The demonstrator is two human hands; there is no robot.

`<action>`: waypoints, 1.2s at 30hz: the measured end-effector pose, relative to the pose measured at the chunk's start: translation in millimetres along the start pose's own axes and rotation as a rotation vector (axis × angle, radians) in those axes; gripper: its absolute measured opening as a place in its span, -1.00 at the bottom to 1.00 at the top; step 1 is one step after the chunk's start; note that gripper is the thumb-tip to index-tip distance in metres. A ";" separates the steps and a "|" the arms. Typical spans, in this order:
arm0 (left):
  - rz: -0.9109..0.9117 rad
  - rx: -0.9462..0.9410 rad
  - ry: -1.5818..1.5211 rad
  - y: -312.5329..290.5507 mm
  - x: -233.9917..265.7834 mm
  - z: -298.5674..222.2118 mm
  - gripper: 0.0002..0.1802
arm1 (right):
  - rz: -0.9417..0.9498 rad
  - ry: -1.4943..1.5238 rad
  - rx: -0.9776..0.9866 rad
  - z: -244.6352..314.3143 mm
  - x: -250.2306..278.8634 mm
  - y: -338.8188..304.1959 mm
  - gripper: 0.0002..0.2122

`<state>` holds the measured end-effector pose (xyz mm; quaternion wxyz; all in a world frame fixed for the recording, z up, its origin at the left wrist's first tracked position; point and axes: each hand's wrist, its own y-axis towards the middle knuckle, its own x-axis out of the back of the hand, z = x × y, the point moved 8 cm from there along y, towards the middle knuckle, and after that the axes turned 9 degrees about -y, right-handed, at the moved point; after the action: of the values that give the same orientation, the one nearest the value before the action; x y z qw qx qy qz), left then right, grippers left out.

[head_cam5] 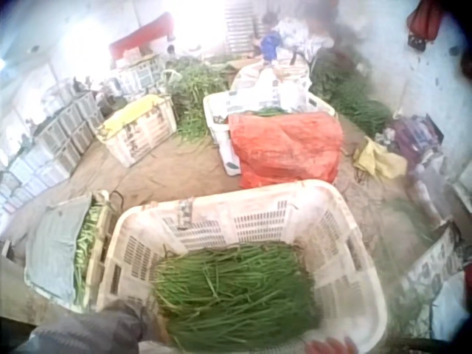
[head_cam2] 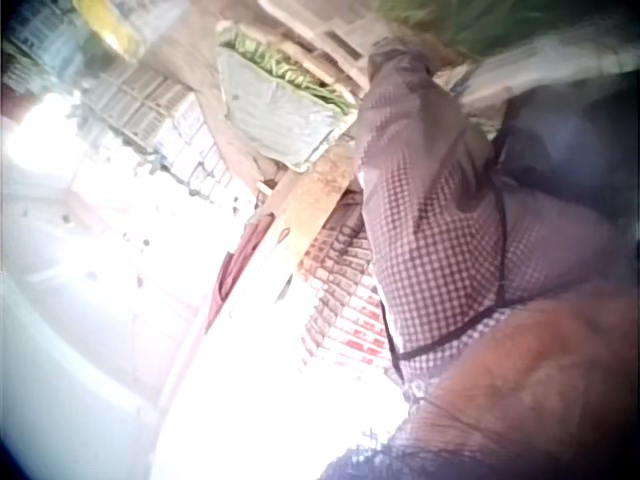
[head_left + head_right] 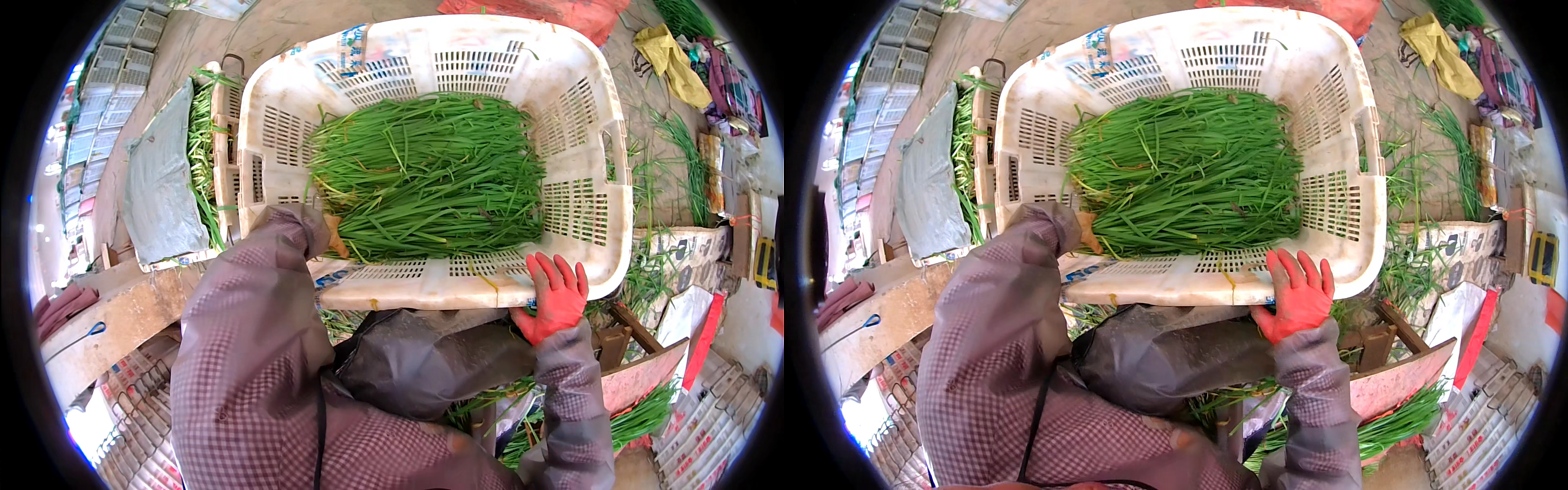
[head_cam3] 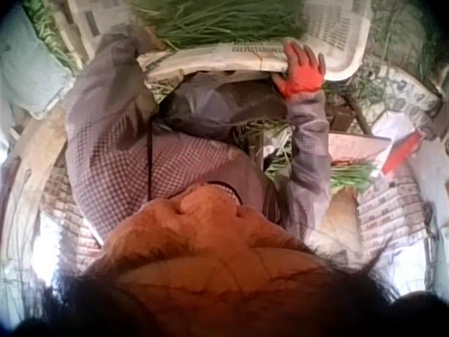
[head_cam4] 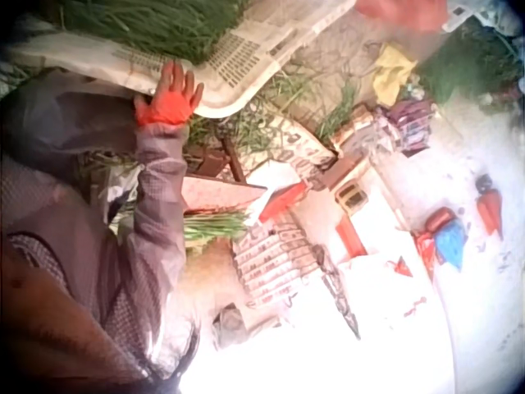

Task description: The person gathers stalks of chives by hand, aligns the ends, and ties them into a bundle using a red string before placing the finished bundle into a crate.

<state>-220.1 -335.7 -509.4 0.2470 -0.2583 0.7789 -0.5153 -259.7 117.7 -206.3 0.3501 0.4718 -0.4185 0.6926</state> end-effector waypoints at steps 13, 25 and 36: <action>-0.160 -0.049 0.280 -71.4 -20.9 -83.1 0.25 | -0.018 -0.025 0.038 2.8 3.4 -0.6 -0.22; -0.144 0.069 0.265 -75.4 -28.3 -76.7 0.23 | 0.318 0.640 0.383 87.5 10.9 85.2 -0.22; -0.067 -0.102 -0.126 -99.0 -16.6 -153.0 -0.11 | 0.206 0.223 0.661 218.9 -102.3 188.8 0.23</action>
<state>-292.7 -254.7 -362.3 0.2645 -0.3285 0.7780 -0.4657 -315.3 -167.1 -305.4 0.1506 0.4364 -0.1766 0.8693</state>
